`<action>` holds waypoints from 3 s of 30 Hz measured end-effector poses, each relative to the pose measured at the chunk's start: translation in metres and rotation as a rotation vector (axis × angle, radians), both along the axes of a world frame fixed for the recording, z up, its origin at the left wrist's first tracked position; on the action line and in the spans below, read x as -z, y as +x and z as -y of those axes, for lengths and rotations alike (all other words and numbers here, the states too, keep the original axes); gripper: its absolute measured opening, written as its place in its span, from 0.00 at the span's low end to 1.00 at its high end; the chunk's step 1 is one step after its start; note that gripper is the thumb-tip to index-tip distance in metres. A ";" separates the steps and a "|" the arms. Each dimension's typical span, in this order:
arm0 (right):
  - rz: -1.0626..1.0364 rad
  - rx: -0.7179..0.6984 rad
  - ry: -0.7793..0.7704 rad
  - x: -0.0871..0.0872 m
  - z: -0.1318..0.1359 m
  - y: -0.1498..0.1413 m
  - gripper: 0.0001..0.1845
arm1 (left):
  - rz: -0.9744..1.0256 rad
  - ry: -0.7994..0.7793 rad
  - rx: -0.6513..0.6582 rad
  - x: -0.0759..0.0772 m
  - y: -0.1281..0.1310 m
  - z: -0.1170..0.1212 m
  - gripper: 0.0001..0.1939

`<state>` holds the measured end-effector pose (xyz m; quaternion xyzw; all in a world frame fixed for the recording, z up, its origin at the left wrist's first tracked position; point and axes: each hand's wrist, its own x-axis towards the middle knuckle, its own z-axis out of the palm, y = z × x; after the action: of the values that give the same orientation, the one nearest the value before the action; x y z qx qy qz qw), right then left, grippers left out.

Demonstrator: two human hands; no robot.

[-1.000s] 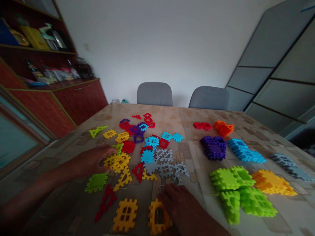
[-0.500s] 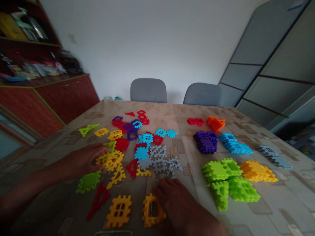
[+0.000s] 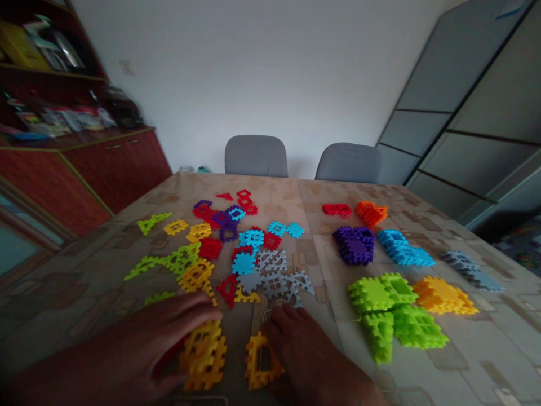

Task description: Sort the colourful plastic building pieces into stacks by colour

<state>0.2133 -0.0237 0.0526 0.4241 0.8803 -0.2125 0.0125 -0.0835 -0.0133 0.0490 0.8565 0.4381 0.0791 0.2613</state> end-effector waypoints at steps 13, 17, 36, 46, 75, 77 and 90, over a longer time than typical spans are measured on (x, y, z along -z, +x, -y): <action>-0.009 -0.019 -0.003 -0.003 -0.001 0.001 0.32 | -0.202 -0.212 0.050 -0.017 0.027 0.009 0.40; 0.014 0.000 -0.019 -0.002 -0.001 -0.004 0.30 | -0.311 -0.206 0.086 -0.028 0.041 0.009 0.41; -0.060 -0.086 0.178 0.006 0.001 -0.004 0.27 | -0.108 0.054 0.148 -0.013 0.002 -0.001 0.38; -0.030 -0.114 0.185 0.035 -0.011 -0.003 0.27 | -0.119 0.244 -0.011 0.027 -0.061 -0.096 0.34; -0.195 0.132 -0.001 -0.006 -0.003 0.009 0.21 | 0.148 0.529 0.103 0.011 -0.001 -0.066 0.14; -0.297 0.182 -0.010 -0.004 -0.004 0.006 0.17 | 0.189 0.598 0.145 0.006 0.019 -0.053 0.15; -1.097 0.324 -0.583 0.010 -0.010 -0.011 0.24 | 0.297 0.697 0.384 -0.016 0.075 -0.008 0.19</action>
<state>0.2022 -0.0138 0.0426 0.3606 0.5896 -0.6284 -0.3570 -0.0085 -0.0054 0.0650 0.9390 0.1753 0.2947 0.0263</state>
